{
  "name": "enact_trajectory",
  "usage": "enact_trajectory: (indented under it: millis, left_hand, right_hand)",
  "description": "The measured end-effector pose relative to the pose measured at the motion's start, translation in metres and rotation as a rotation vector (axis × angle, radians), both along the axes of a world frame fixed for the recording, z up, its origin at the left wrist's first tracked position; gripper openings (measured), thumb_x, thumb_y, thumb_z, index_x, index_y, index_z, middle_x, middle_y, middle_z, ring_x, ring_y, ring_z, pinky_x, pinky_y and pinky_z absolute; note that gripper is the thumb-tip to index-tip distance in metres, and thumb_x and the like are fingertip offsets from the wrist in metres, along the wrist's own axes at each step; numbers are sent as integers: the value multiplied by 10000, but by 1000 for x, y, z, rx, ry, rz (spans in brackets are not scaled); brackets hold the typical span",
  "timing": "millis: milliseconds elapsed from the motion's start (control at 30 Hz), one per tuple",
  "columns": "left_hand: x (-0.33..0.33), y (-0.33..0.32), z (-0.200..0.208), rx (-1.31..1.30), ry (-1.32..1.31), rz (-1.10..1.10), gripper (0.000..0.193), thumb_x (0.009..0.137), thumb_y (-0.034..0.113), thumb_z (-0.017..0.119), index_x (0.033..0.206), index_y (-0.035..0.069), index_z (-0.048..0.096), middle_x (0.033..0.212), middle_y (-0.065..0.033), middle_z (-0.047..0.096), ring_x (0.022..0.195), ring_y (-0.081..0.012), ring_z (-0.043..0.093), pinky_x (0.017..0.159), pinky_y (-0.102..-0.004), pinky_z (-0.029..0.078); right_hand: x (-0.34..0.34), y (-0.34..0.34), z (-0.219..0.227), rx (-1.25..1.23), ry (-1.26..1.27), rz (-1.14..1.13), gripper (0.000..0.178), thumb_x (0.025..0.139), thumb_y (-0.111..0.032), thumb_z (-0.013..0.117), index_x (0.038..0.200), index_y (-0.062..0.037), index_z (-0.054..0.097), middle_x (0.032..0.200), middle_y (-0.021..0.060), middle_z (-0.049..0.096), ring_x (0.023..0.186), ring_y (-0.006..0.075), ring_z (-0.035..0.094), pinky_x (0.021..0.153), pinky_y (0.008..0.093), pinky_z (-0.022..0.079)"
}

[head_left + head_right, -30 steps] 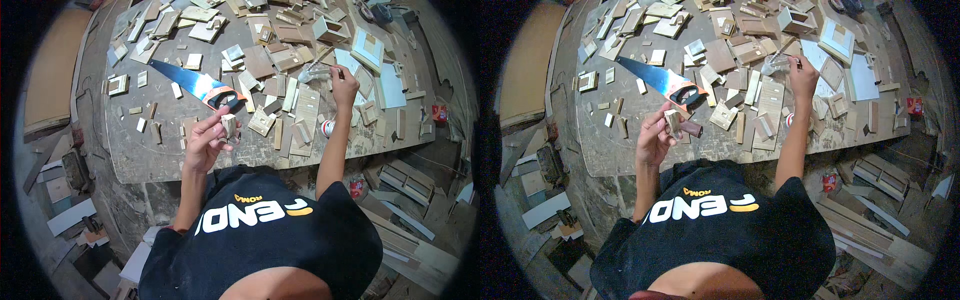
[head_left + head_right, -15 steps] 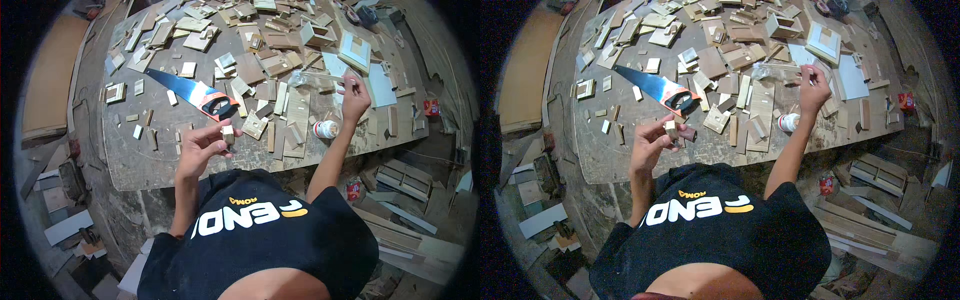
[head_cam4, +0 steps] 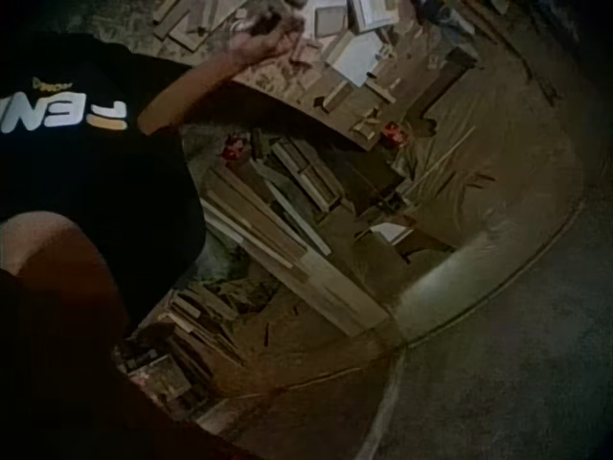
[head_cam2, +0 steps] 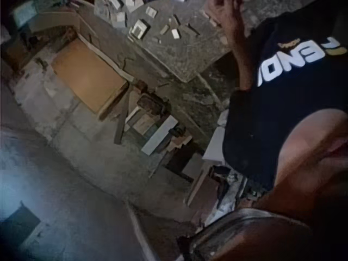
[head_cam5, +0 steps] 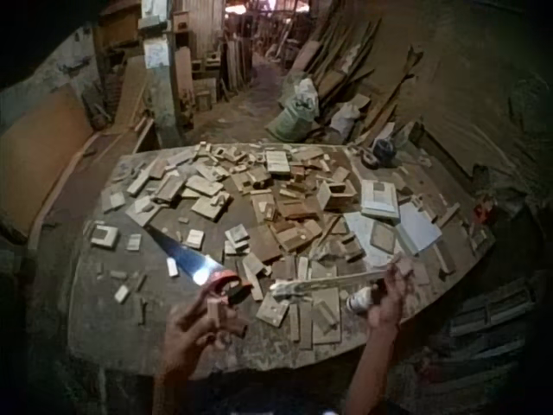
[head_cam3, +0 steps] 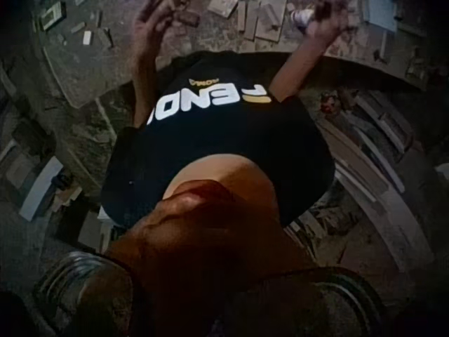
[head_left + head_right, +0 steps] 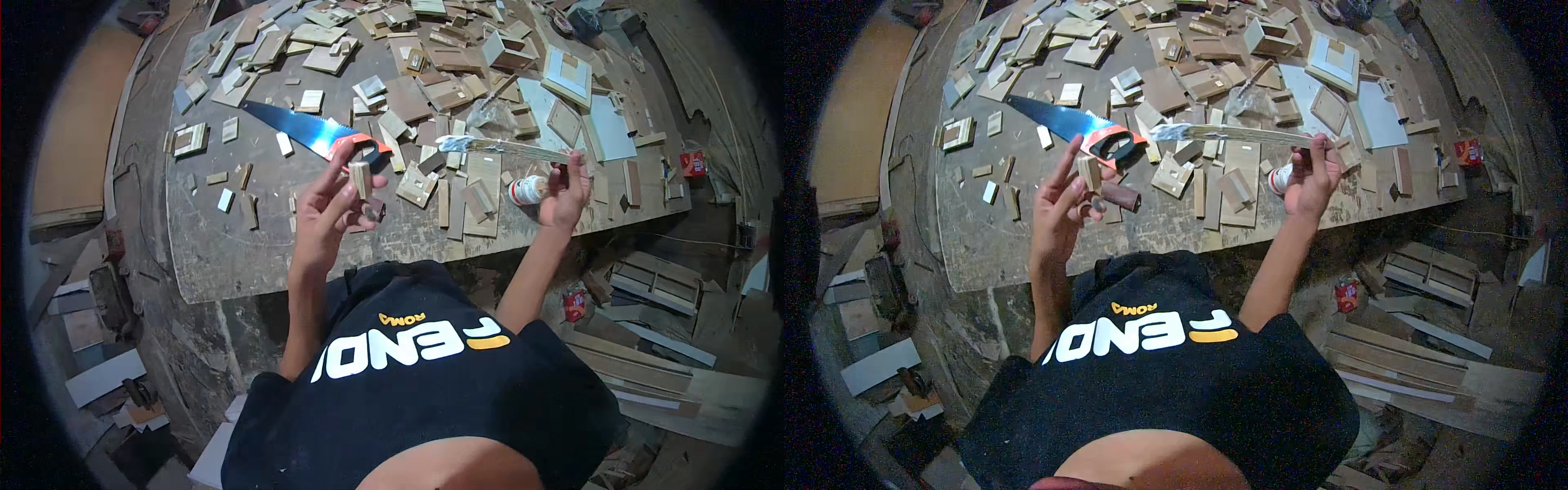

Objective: Applies glue to small wooden pieces and fits them together to assemble small wooden boxes or frames on a workbench.

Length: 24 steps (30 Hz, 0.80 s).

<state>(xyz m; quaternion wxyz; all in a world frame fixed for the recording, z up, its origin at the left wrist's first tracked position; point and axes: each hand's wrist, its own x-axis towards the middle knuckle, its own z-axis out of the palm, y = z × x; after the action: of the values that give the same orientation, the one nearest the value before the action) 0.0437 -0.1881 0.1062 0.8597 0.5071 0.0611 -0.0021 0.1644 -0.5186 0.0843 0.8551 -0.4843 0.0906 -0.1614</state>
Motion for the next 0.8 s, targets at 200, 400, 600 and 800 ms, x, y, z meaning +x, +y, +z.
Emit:
enact_trajectory:
  millis: [200,400,600,800]
  left_hand:
    - [-22,32,-1,-208,-8,63,482,941,114,530,1402,28,416,1046,-172,677,786,-130,683,607,-219,580]
    - [-50,75,-2,-147,104,183,482,896,108,634,1331,-31,479,970,-163,683,727,-79,654,569,-145,519]
    - [-77,127,-2,-183,27,167,480,924,144,588,1351,-28,452,966,-202,685,728,-131,676,589,-211,570]
    - [-101,173,15,-143,-108,233,391,1009,199,423,1325,-22,360,1212,-258,585,846,-195,685,765,-303,584]
  right_hand:
    - [-51,62,3,100,69,114,157,876,-150,696,976,-55,621,833,25,644,644,83,609,555,145,506]
    - [-92,109,1,200,16,272,243,852,-111,709,1062,-53,601,914,30,642,747,92,622,601,156,533]
    - [-131,137,-14,306,-81,383,237,852,-42,684,1070,-61,592,940,58,629,883,159,608,715,197,571]
    - [-159,195,-22,437,-60,326,186,872,-107,684,1039,-57,616,915,19,615,830,125,594,689,189,550]
